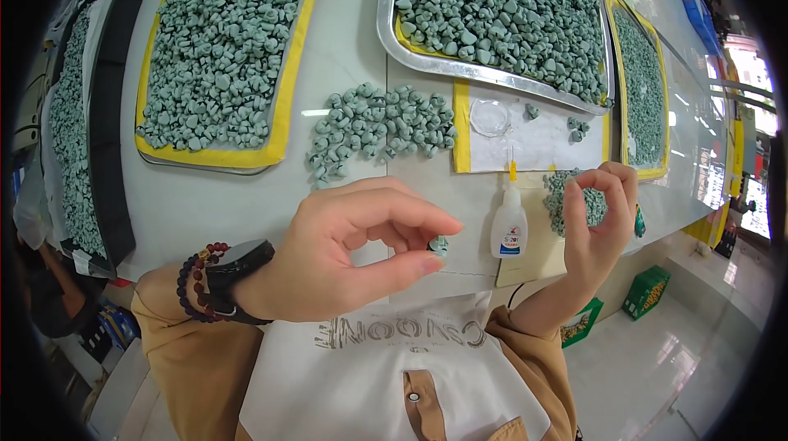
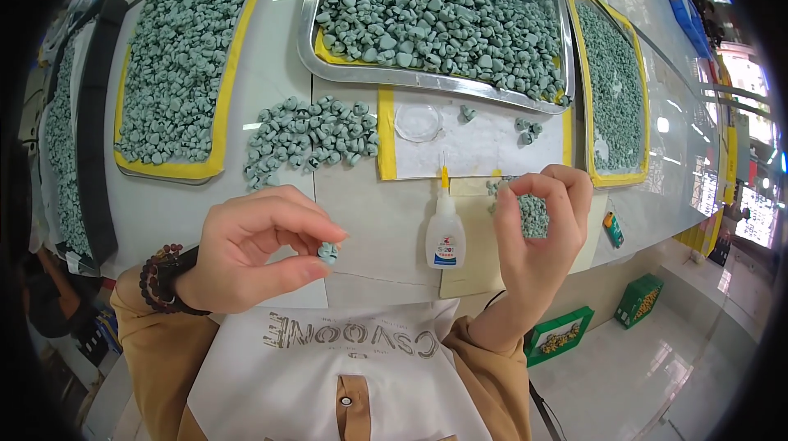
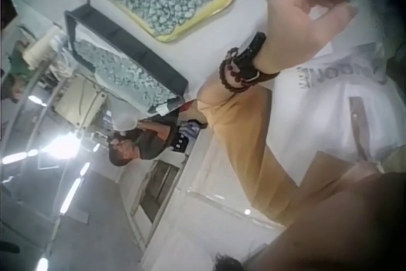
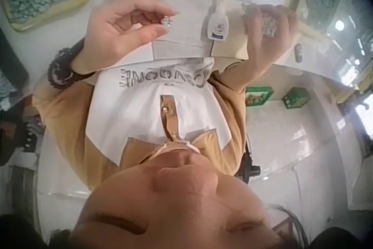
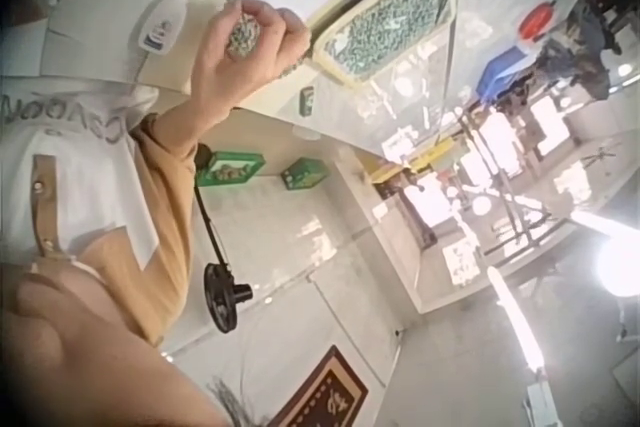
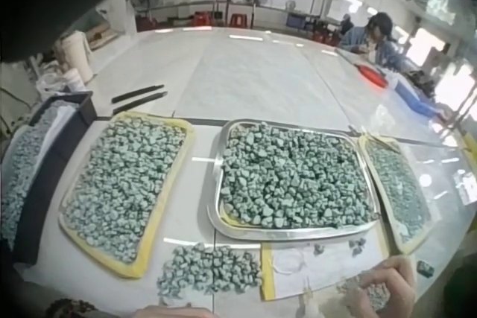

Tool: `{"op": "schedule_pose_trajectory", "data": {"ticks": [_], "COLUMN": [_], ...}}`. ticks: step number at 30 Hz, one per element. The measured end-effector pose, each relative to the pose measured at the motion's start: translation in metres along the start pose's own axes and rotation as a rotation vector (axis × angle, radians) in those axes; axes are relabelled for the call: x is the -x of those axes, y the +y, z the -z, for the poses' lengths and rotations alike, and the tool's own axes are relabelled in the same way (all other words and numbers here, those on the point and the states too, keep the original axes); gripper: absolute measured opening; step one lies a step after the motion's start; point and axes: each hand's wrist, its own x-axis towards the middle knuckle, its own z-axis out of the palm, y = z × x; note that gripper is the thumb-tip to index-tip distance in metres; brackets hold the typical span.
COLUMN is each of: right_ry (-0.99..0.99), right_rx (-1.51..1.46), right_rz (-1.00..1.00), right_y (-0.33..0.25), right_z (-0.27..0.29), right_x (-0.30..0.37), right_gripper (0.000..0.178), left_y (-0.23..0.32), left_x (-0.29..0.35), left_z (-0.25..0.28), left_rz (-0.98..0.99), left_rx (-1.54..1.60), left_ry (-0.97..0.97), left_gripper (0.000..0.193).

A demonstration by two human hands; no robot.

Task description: Assembling and gluing small green plastic toy parts at a factory workbench.

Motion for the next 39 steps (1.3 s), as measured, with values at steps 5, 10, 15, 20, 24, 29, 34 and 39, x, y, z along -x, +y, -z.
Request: {"op": "schedule_pose_trajectory", "data": {"ticks": [5, 10, 15, 20, 24, 29, 34, 39], "right_ry": [0.034, -0.186, -0.1, -0.096, -0.078, -0.069, -0.11, -0.106], "right_rx": [-1.057, -1.03, -0.909, -0.895, -0.856, -0.838, -0.954, -0.855], "right_rz": [-0.176, -0.016, 0.014, 0.011, 0.017, -0.03, -0.193, -0.106], "right_y": [-0.046, -0.067, -0.079, -0.081, -0.082, -0.084, -0.086, -0.083], "right_z": [-0.005, -0.036, -0.048, -0.052, -0.057, -0.057, -0.056, -0.052], "right_x": [0.021, 0.035, 0.04, 0.04, 0.041, 0.041, 0.044, 0.039], "right_gripper": [0.009, 0.011, 0.013, 0.014, 0.015, 0.015, 0.014, 0.017], "left_y": [-0.001, 0.0, 0.007, 0.004, 0.002, 0.002, 0.0, 0.002], "left_x": [0.003, 0.006, 0.007, 0.004, 0.003, 0.002, 0.003, 0.002], "left_z": [-0.005, -0.006, -0.006, -0.001, 0.0, 0.003, 0.006, 0.004], "left_rz": [0.021, -0.102, -0.223, -0.41, -0.457, -0.499, -0.56, -0.513], "left_rx": [0.031, -0.01, -0.15, -0.383, -0.458, -0.517, -0.594, -0.537], "left_ry": [0.021, 0.048, 0.076, 0.099, 0.133, 0.124, 0.08, 0.097], "left_gripper": [0.03, 0.031, 0.03, 0.027, 0.026, 0.026, 0.028, 0.028]}}
